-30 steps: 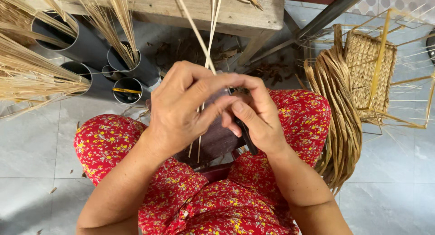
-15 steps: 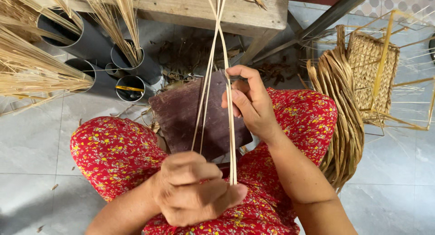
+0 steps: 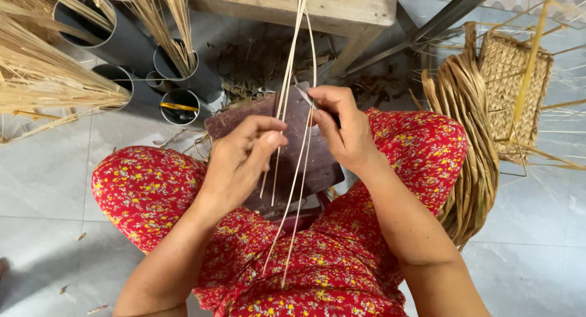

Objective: The person sits on the floor and uses a small knife to split and shave dried palm leaf stems into thin, even strips. They hold each stem against a wooden board on their lap, draw the knife along it to remove the outer layer, split strips lengthwise, and set finished strips aside with a growing pile of completed strips.

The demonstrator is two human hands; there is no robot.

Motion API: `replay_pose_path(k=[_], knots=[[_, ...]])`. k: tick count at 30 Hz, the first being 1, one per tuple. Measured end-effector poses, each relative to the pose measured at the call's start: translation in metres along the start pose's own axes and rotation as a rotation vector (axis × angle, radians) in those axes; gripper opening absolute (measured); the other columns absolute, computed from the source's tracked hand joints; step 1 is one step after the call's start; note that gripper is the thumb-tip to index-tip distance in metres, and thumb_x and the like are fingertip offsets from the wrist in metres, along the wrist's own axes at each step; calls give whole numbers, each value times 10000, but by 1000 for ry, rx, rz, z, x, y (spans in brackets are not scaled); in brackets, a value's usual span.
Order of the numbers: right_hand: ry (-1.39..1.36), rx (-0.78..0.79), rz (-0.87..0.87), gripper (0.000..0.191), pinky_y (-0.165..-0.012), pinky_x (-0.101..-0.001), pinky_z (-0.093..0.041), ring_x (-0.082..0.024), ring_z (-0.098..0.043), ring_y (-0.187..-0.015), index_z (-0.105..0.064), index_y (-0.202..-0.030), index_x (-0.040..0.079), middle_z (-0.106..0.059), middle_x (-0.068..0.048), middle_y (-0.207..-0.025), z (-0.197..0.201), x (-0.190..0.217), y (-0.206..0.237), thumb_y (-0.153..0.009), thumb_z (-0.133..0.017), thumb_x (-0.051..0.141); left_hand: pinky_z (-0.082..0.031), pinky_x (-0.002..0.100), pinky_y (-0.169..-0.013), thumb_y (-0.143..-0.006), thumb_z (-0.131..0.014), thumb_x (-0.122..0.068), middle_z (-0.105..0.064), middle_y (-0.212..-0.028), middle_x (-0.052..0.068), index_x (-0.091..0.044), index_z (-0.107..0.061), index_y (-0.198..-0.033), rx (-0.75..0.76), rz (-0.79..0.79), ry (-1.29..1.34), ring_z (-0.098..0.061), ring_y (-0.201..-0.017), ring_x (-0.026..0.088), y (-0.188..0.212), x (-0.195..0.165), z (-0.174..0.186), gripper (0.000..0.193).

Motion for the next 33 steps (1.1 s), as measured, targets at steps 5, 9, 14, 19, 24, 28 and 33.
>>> replay_pose_path(k=[5, 9, 14, 19, 24, 28, 33], knots=[[151, 69, 98, 457, -810, -320, -571, -243, -749, -930, -454, -1419, 64, -713, -141, -1016, -12, 14, 5, -1024, -665, -23, -364, 181, -505, -1059, -533, -399, -730, -820, 35, -57, -699, -1067, 319, 319, 438, -530, -603, 21, -2, 59, -37, 380], [118, 83, 74, 533, -812, -304, -565, -230, -756, -935, -427, -1454, 77, -728, -136, -1003, -18, 19, 3, -1004, -706, 11, -246, 182, -446, -1043, -605, -324, -607, -686, -6, -61, -682, -1000, 301, 452, 710, -381, -488, 6, 16, 73, -41, 278], [76, 37, -59, 547, -838, -292, -563, -172, -758, -915, -401, -1496, 82, -751, -92, -951, -10, 14, 0, -1029, -683, 47, -251, 199, -439, -1019, -623, -286, -539, -593, -33, -57, -723, -954, 198, 424, 453, -386, -482, 20, 37, 69, -22, 258], [22, -34, -132, 550, -774, -258, -538, -107, -662, -798, -392, -1528, 101, -730, -54, -893, 0, 11, -1, -1053, -668, 65, -354, 213, -467, -1027, -615, -248, -517, -563, -50, -65, -763, -936, 222, 352, 172, -454, -513, 22, 70, 63, 1, 252], [-31, -76, -203, 543, -655, -221, -496, -57, -580, -694, -407, -1524, 115, -716, -23, -872, 8, 4, -2, -1049, -663, 50, -382, 237, -473, -976, -638, -222, -520, -583, -52, -62, -765, -945, 215, 377, -15, -470, -545, 26, 108, 60, 17, 206], [-62, -199, -226, 497, -641, -206, -481, -49, -579, -721, -448, -1508, 97, -720, -27, -904, 22, -3, -5, -1058, -652, 45, -425, 253, -497, -992, -665, -239, -546, -591, -37, -31, -758, -889, 297, 385, -129, -505, -564, 34, 133, 60, 21, 251], [-145, -191, -188, 459, -641, -199, -472, -46, -566, -724, -464, -1493, 55, -706, -36, -910, 18, -3, -1, -1074, -652, 55, -471, 254, -531, -941, -669, -286, -696, -651, -28, -112, -761, -1169, 431, 465, -263, -589, -591, 40, 129, 65, 33, 301]])
Point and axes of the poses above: each hand's wrist, its own y-axis away from the middle knuckle, its own z-axis out of the back of the hand, x = y × z, the point moved 6 cm from there along -y, towards the middle knuckle
